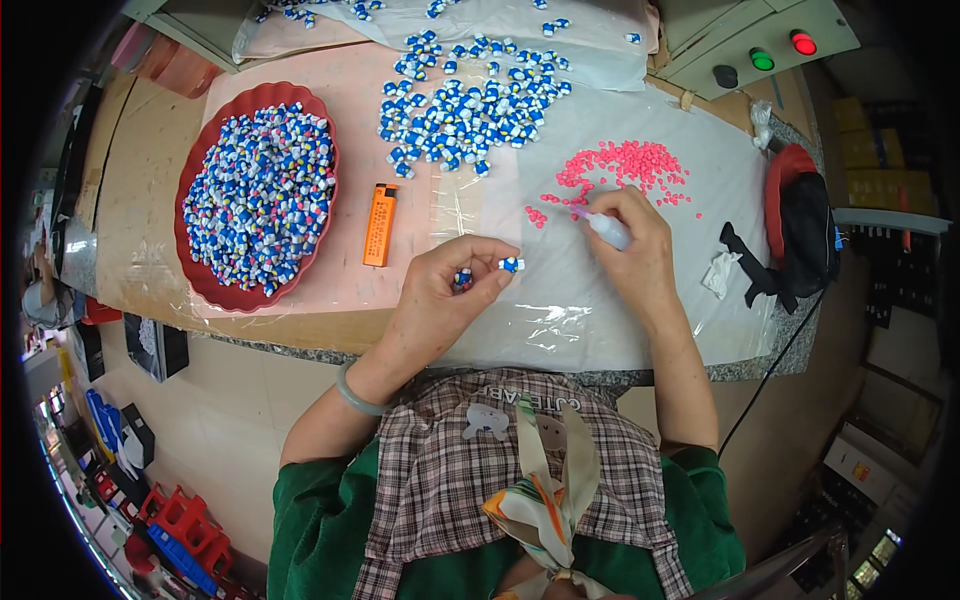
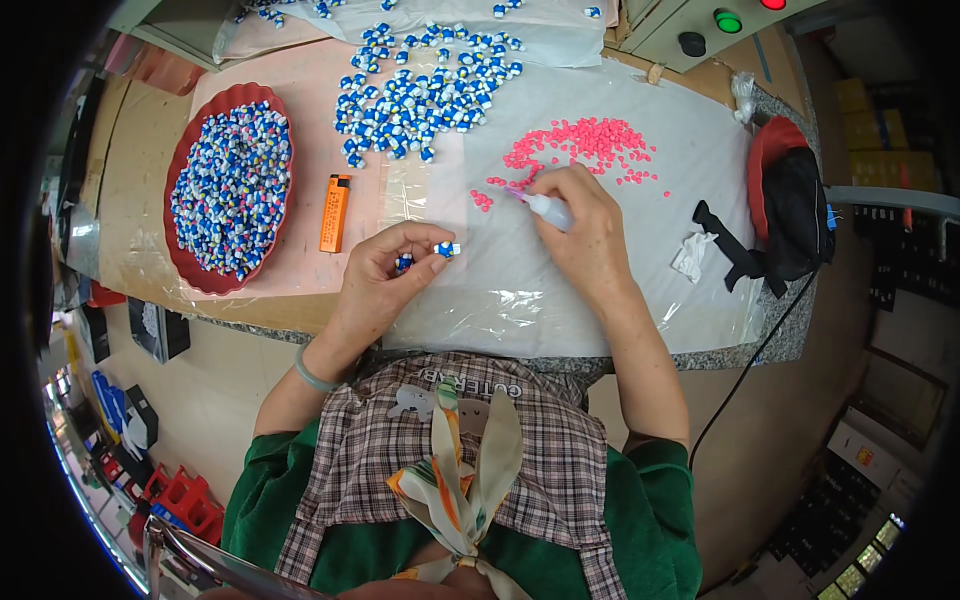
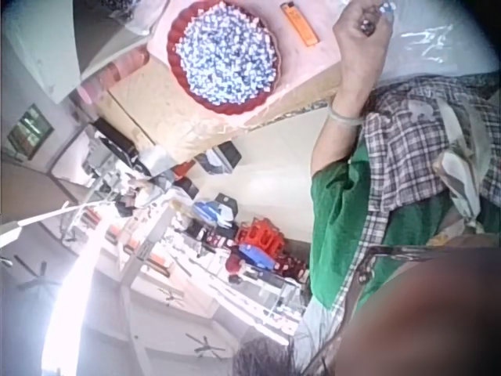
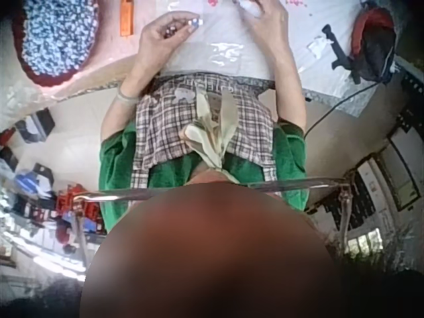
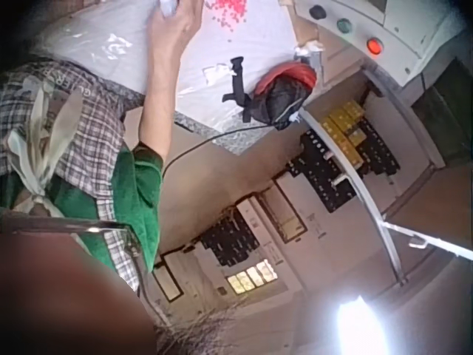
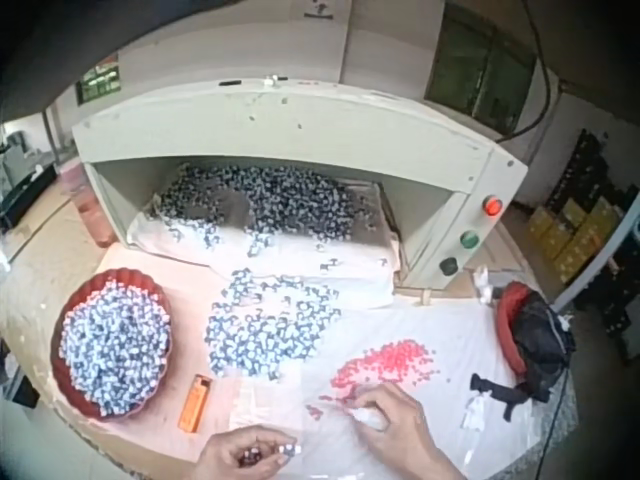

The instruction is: Applying glue to small blue and pink plastic parts at a factory workbench.

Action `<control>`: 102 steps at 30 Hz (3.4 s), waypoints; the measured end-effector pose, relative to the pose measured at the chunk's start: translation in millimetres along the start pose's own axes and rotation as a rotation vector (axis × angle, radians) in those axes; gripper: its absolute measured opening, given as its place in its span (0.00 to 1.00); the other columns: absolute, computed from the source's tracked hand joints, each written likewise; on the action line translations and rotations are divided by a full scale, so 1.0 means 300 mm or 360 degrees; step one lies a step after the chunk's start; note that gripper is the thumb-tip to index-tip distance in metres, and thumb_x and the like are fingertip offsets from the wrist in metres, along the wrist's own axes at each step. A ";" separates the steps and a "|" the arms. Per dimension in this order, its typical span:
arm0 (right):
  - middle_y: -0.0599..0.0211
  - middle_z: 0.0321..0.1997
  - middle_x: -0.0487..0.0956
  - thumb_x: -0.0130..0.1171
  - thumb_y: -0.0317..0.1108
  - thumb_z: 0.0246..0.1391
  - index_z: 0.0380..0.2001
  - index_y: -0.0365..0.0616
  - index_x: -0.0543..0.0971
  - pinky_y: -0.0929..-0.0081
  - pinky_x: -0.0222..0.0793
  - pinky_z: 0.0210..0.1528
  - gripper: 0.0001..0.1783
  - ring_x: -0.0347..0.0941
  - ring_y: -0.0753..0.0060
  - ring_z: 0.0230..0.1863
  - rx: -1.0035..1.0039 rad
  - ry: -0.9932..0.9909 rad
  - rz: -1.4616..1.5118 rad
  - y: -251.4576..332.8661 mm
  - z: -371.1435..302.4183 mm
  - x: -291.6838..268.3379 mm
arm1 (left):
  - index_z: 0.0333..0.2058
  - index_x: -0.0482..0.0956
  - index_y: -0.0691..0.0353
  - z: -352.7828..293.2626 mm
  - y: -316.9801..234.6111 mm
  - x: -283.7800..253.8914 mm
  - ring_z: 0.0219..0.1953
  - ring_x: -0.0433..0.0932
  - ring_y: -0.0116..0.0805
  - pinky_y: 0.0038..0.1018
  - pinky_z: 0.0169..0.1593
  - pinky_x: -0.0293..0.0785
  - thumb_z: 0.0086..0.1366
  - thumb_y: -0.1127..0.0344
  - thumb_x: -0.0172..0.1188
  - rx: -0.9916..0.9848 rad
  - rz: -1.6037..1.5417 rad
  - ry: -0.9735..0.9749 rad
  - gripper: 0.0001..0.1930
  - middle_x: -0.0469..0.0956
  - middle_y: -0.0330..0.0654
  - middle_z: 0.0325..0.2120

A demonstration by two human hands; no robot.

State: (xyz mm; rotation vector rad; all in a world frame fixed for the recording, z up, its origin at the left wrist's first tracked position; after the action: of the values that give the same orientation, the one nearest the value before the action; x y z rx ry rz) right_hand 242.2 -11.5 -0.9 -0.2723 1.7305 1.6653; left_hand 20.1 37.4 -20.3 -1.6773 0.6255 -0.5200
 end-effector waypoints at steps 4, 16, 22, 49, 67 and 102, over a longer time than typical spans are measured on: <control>0.65 0.35 0.76 0.62 0.16 0.37 0.35 0.42 0.79 0.71 0.72 0.39 0.17 0.77 0.64 0.37 -0.0437 0.0196 -0.0304 0.048 0.034 0.013 | 0.45 0.79 0.65 -0.002 0.009 0.004 0.31 0.69 0.14 0.13 0.34 0.65 0.62 0.77 0.60 -0.0027 -0.0017 0.0020 0.12 0.76 0.32 0.32; 0.57 0.36 0.76 0.63 0.24 0.42 0.34 0.37 0.74 0.63 0.71 0.40 0.13 0.75 0.51 0.38 -0.0455 0.0629 -0.0533 0.079 0.077 0.005 | 0.45 0.79 0.66 -0.005 -0.003 0.001 0.30 0.68 0.15 0.13 0.35 0.66 0.61 0.77 0.60 -0.0005 -0.0019 0.0053 0.12 0.76 0.32 0.31; 0.56 0.34 0.77 0.64 0.26 0.42 0.32 0.37 0.74 0.62 0.70 0.40 0.12 0.75 0.50 0.37 -0.0444 0.0641 -0.0483 0.056 0.065 0.012 | 0.43 0.79 0.65 -0.008 -0.001 -0.008 0.28 0.67 0.14 0.14 0.31 0.64 0.60 0.77 0.61 -0.0006 -0.0062 -0.0027 0.11 0.74 0.31 0.26; 0.69 0.27 0.76 0.65 0.20 0.49 0.30 0.40 0.71 0.83 0.70 0.26 0.11 0.72 0.82 0.24 0.0471 0.0550 0.1099 0.085 -0.114 0.109 | 0.41 0.78 0.65 -0.006 -0.084 0.053 0.25 0.77 0.32 0.25 0.30 0.73 0.58 0.77 0.61 0.0453 0.0535 -0.0008 0.11 0.77 0.44 0.29; 0.74 0.24 0.75 0.68 0.23 0.46 0.34 0.42 0.72 0.87 0.64 0.24 0.15 0.67 0.88 0.22 0.0224 0.0359 0.0647 0.062 -0.106 0.120 | 0.43 0.77 0.66 0.007 -0.044 0.063 0.32 0.79 0.31 0.23 0.34 0.73 0.62 0.77 0.59 0.0424 0.0374 0.0041 0.10 0.80 0.42 0.32; 0.74 0.31 0.73 0.61 0.27 0.54 0.38 0.41 0.73 0.87 0.64 0.25 0.10 0.66 0.87 0.25 0.0177 0.0262 0.0851 0.034 -0.130 0.051 | 0.47 0.76 0.60 0.084 -0.043 0.035 0.20 0.60 0.14 0.12 0.24 0.55 0.68 0.69 0.52 -0.0380 -0.0750 0.0403 0.11 0.78 0.39 0.27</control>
State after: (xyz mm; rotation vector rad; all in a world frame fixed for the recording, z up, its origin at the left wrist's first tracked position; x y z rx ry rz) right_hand 211.8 -41.6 -5.5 0.1243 2.1443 1.9455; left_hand 45.9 51.1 -12.3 -2.0142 0.4832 -1.0405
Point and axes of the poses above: each hand's wrist, its own z-axis towards the middle knuckle, its own x-axis out of the palm, y = z × x, the point moved 5 cm from there along z, towards the middle knuckle
